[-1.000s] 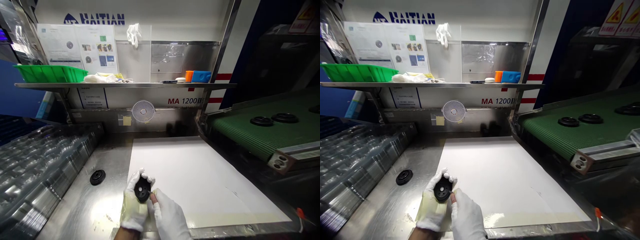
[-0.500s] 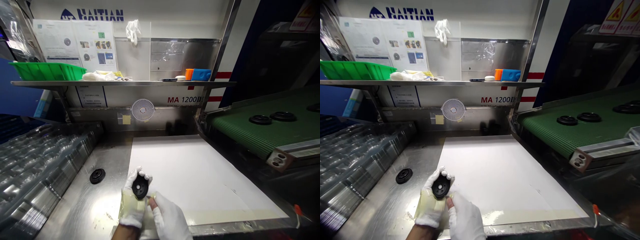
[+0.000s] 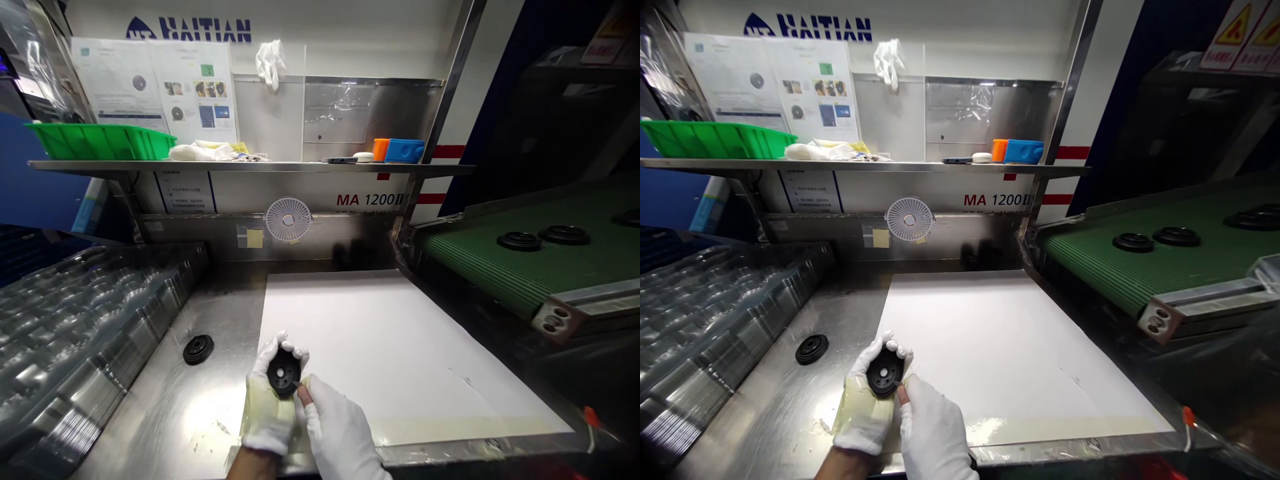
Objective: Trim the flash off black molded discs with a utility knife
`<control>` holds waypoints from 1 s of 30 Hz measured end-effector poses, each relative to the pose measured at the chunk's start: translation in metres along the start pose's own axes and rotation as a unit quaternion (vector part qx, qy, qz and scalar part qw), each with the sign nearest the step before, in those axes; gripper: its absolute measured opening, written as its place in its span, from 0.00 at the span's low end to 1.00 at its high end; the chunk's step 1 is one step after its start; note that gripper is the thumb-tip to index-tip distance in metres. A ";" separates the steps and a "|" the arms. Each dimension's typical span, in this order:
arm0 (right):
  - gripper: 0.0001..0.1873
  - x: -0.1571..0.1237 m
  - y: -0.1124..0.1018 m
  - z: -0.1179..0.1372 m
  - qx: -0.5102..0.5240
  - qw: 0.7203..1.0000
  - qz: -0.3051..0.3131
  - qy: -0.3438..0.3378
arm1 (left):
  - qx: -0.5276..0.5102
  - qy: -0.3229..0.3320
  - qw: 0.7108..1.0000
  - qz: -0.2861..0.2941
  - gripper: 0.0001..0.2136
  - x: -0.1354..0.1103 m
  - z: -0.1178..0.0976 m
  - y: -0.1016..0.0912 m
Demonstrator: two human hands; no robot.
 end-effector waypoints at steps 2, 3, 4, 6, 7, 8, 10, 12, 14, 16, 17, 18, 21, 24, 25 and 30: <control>0.13 0.002 -0.003 0.000 -0.003 1.000 -0.009 0.002 | 0.001 -0.002 1.000 0.010 0.06 -0.001 -0.002 0.003; 0.14 0.003 -0.004 0.001 -0.006 1.000 -0.011 0.002 | 0.001 -0.002 1.000 0.012 0.06 -0.002 -0.004 0.004; 0.14 0.004 -0.004 0.002 -0.007 1.000 -0.010 0.003 | -0.002 -0.001 1.000 0.012 0.06 -0.002 -0.006 0.005; 0.14 0.007 -0.001 0.007 -0.011 1.000 -0.004 0.003 | -0.009 0.005 1.000 0.004 0.05 -0.001 -0.012 0.005; 0.14 0.008 0.003 0.011 -0.011 1.000 -0.002 0.002 | -0.014 0.011 1.000 -0.001 0.05 0.000 -0.016 0.004; 0.13 0.009 0.006 0.017 -0.011 1.000 -0.001 -0.002 | -0.018 0.020 1.000 -0.007 0.05 0.001 -0.020 0.003; 0.13 0.011 0.014 0.029 -0.008 1.000 -0.006 -0.012 | -0.029 0.035 0.999 -0.015 0.04 0.003 -0.030 0.000; 0.14 0.015 0.021 0.041 -0.001 1.000 -0.013 -0.021 | -0.037 0.042 0.998 -0.022 0.04 0.005 -0.040 -0.004; 0.15 0.019 0.025 0.049 0.005 1.000 -0.021 -0.020 | -0.029 0.042 0.998 -0.020 0.06 0.006 -0.051 -0.008; 0.16 0.025 0.025 0.053 0.016 0.999 -0.027 -0.017 | 0.002 0.005 1.000 0.001 0.11 0.006 -0.060 -0.007; 0.16 0.027 0.023 0.053 0.025 0.999 -0.026 -0.015 | 0.022 -0.029 0.999 0.019 0.13 0.006 -0.063 -0.006; 0.16 0.029 0.021 0.053 0.035 0.999 -0.021 -0.011 | 0.040 -0.068 0.996 0.037 0.15 0.006 -0.065 -0.003; 0.15 0.031 0.007 0.052 0.079 0.997 -0.012 0.006 | 0.065 -0.133 0.987 0.065 0.15 0.002 -0.067 0.006; 0.15 0.028 -0.012 0.051 0.083 0.995 -0.040 0.036 | 0.061 -0.113 0.991 0.042 0.12 -0.002 -0.063 0.017; 0.15 0.025 -0.017 0.050 0.066 0.996 -0.049 0.045 | 0.063 -0.107 0.992 0.030 0.11 -0.003 -0.059 0.020; 0.15 0.014 -0.024 0.050 -0.060 0.995 -0.065 0.035 | 0.059 -0.090 0.994 0.008 0.08 -0.009 -0.041 0.028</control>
Point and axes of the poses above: each hand's wrist, its own x-axis towards the middle knuckle, its own y-axis out of the palm, z = x × y, the point moved 5 cm from there along x, towards the middle knuckle, and after that the axes turned 5 degrees about -y, right-handed, at the moved point
